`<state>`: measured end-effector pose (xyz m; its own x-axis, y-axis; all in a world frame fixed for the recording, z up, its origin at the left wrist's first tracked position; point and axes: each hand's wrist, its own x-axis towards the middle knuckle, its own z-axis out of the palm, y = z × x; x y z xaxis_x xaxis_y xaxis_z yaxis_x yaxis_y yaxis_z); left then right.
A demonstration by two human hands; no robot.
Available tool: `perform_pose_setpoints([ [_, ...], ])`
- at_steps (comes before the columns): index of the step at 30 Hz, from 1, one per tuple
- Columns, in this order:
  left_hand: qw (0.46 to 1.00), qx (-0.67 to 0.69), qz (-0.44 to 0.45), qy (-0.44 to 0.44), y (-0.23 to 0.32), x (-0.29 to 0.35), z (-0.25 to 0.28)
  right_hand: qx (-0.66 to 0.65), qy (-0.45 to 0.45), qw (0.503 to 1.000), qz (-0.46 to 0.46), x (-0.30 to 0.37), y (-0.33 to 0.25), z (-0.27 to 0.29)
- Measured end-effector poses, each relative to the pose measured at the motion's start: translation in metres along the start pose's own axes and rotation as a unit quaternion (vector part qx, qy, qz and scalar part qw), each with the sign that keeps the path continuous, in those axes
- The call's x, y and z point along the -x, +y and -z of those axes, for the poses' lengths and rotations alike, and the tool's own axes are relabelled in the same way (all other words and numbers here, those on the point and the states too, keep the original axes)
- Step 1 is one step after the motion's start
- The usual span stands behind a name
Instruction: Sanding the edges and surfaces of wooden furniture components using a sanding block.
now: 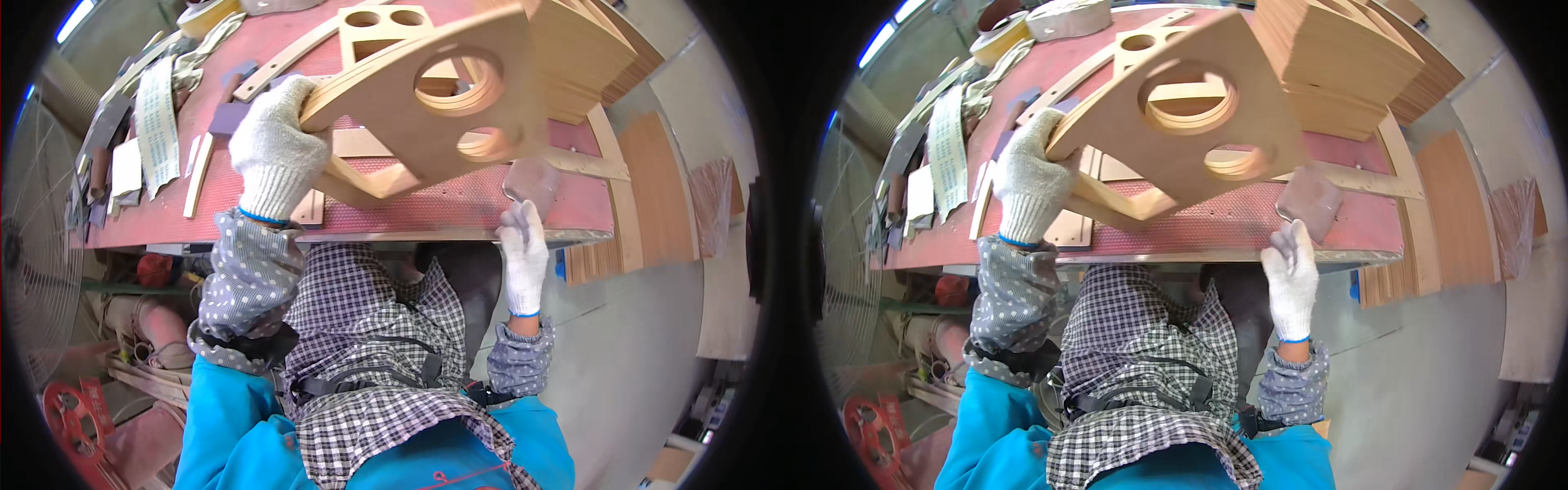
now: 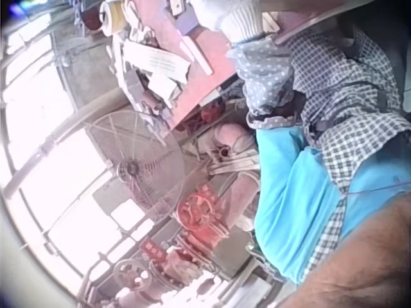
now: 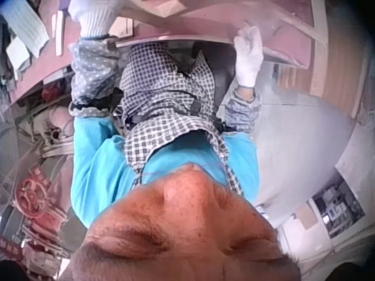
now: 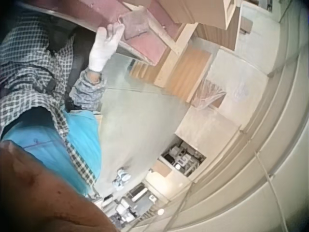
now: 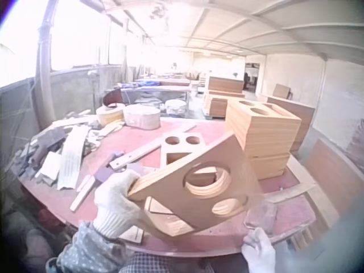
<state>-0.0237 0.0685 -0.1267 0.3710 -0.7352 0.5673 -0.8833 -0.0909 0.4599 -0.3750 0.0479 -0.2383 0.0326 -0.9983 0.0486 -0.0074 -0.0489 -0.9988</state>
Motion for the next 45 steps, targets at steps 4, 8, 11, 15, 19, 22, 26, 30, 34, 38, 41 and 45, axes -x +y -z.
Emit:
perform_pose_setpoints([
  [4, 0.975, 0.207, 0.08, -0.002, -0.006, 0.017, -0.015, -0.146, -0.135, 0.98, -0.013, -0.005, 0.002, -0.023],
  [8, 0.903, 0.391, 0.178, -0.017, 0.014, 0.038, -0.034, -0.15, -0.167, 0.973, 0.049, 0.0, -0.044, -0.059],
  [11, 0.896, 0.409, 0.174, -0.019, 0.011, 0.059, -0.057, -0.011, -0.157, 0.985, 0.07, -0.007, -0.056, -0.062],
  [15, 0.886, 0.434, 0.162, -0.005, 0.015, 0.075, -0.084, 0.145, -0.05, 0.986, 0.067, -0.021, -0.059, -0.069],
  [19, 0.892, 0.411, 0.171, -0.073, 0.015, 0.077, -0.096, 0.176, -0.036, 0.981, 0.076, -0.032, -0.017, -0.055],
  [22, 0.915, 0.381, 0.114, -0.067, 0.001, 0.076, -0.104, 0.199, -0.032, 0.979, 0.024, -0.046, -0.001, -0.051],
  [26, 0.927, 0.348, 0.118, -0.076, 0.003, 0.079, -0.096, 0.151, -0.051, 0.987, 0.018, -0.048, 0.006, -0.051],
  [30, 0.915, 0.346, 0.19, -0.079, 0.007, 0.089, -0.094, 0.143, -0.048, 0.988, 0.037, -0.049, 0.017, -0.05],
  [34, 0.906, 0.375, 0.187, -0.064, 0.013, 0.094, -0.094, 0.156, -0.032, 0.987, 0.037, -0.041, 0.017, -0.051],
  [38, 0.913, 0.359, 0.195, -0.01, 0.019, 0.102, -0.116, 0.192, 0.01, 0.977, 0.088, -0.033, 0.019, -0.056],
  [41, 0.903, 0.372, 0.214, 0.019, 0.027, 0.106, -0.123, 0.202, 0.034, 0.972, 0.116, -0.032, 0.025, -0.058],
  [45, 0.916, 0.351, 0.191, 0.026, 0.023, 0.104, -0.119, 0.183, 0.006, 0.98, 0.082, -0.036, 0.032, -0.053],
])
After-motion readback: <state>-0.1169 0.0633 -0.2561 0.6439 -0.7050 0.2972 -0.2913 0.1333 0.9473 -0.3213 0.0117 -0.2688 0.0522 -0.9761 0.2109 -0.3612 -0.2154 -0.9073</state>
